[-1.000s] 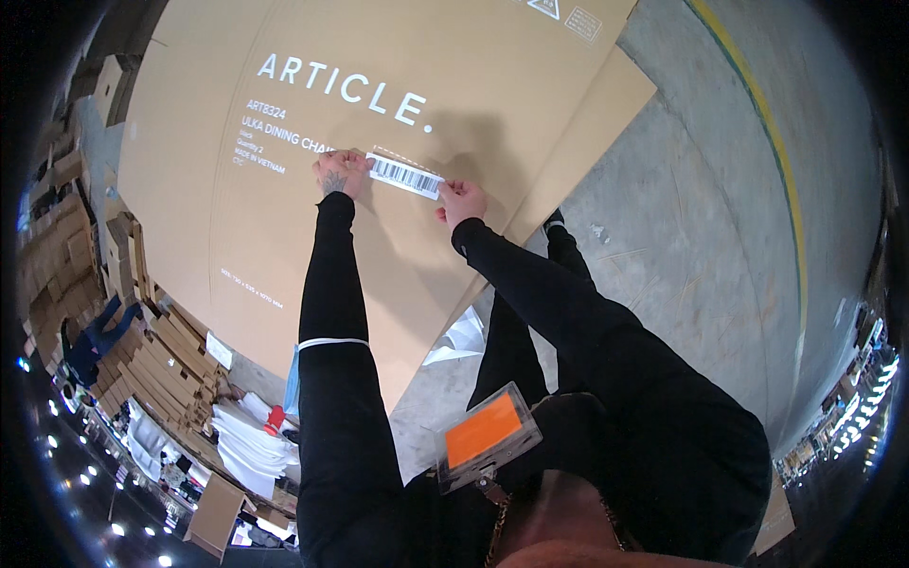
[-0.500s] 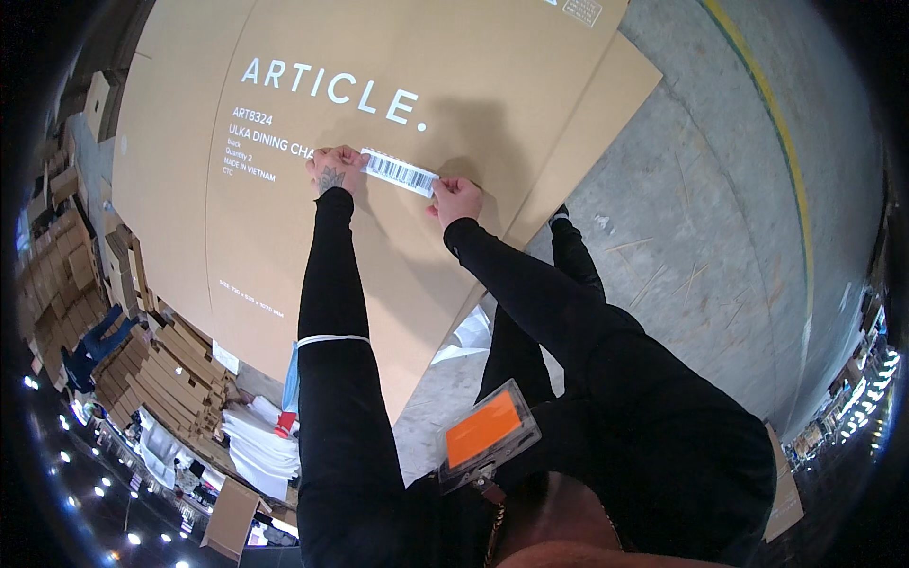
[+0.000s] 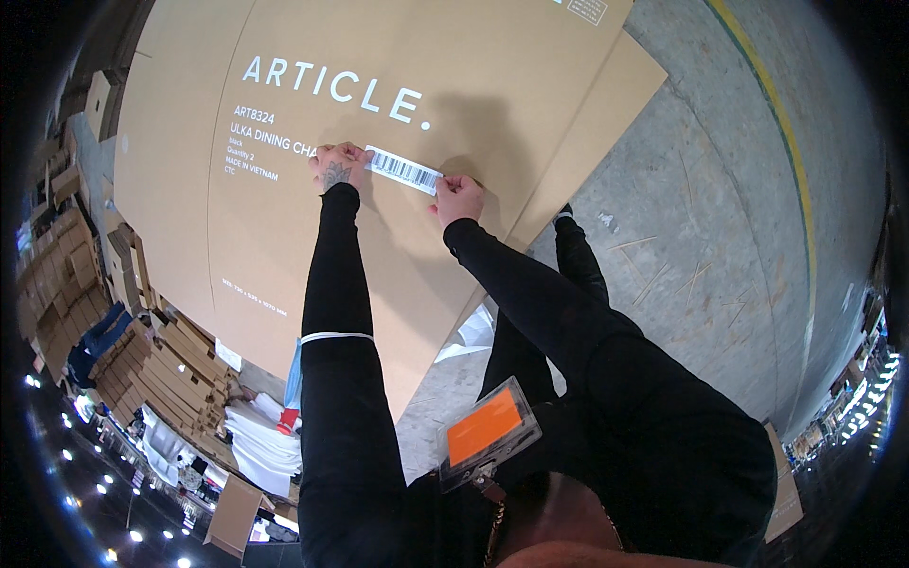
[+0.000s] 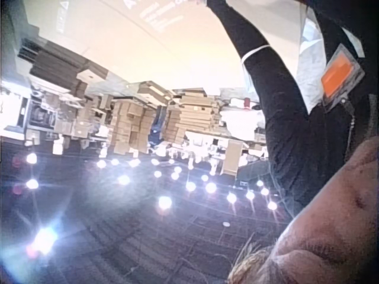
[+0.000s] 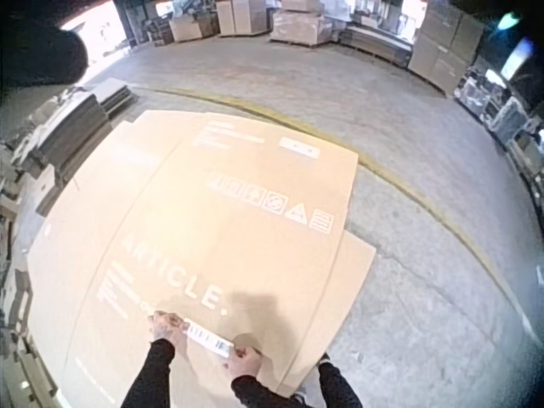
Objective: The person repeatedly picks barcode labels from a roll, peels them, and sticks them onto flat-packed cardboard boxes. The person also stacks the labeled boxes and handles the label roll.
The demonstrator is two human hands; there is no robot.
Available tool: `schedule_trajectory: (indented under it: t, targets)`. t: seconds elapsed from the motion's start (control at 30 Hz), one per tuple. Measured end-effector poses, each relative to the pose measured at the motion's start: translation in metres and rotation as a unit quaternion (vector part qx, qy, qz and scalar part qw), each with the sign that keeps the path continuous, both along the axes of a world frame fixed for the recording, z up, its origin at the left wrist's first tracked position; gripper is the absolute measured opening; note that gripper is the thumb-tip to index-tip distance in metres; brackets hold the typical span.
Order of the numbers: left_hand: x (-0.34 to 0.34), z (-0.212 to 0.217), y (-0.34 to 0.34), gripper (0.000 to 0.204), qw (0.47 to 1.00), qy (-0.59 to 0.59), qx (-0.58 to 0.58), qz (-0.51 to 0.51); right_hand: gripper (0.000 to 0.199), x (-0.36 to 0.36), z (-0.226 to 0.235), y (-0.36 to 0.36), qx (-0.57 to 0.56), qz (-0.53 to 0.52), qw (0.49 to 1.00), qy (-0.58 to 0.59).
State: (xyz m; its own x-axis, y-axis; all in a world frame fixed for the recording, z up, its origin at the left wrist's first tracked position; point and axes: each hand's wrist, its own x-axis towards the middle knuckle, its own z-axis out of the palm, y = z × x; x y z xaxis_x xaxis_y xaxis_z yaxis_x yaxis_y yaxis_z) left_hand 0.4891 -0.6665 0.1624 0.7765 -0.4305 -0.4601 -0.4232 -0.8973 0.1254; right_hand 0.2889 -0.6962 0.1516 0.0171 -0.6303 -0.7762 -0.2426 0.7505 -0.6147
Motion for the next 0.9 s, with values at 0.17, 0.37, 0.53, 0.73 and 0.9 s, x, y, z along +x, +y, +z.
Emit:
schedule_trajectory:
  t: [0.17, 0.37, 0.53, 0.73, 0.9]
  targets:
    - [0.000, 0.002, -0.002, 0.022, 1.000, 0.003, 0.014, 0.002, 0.020, 0.001, 0.003, -0.002, 0.003, 0.030, 0.999, 0.028]
    - [-0.003, 0.005, -0.004, 0.026, 0.999, -0.022, 0.023, -0.031, 0.022, 0.002, 0.009, -0.003, -0.014, 0.036, 0.999, 0.038]
    - [0.002, 0.003, 0.000, 0.037, 0.998, -0.019, 0.035, -0.053, 0.024, 0.004, 0.011, -0.004, -0.026, 0.066, 0.996, 0.052]
    - [-0.007, 0.013, -0.011, 0.075, 0.995, -0.025, 0.095, -0.022, 0.030, -0.007, 0.004, -0.012, -0.014, 0.057, 0.997, 0.059]
    - [-0.027, -0.012, 0.029, 0.084, 0.952, -0.218, -0.068, -0.206, 0.032, -0.019, 0.001, -0.006, 0.003, -0.004, 0.996, -0.084]
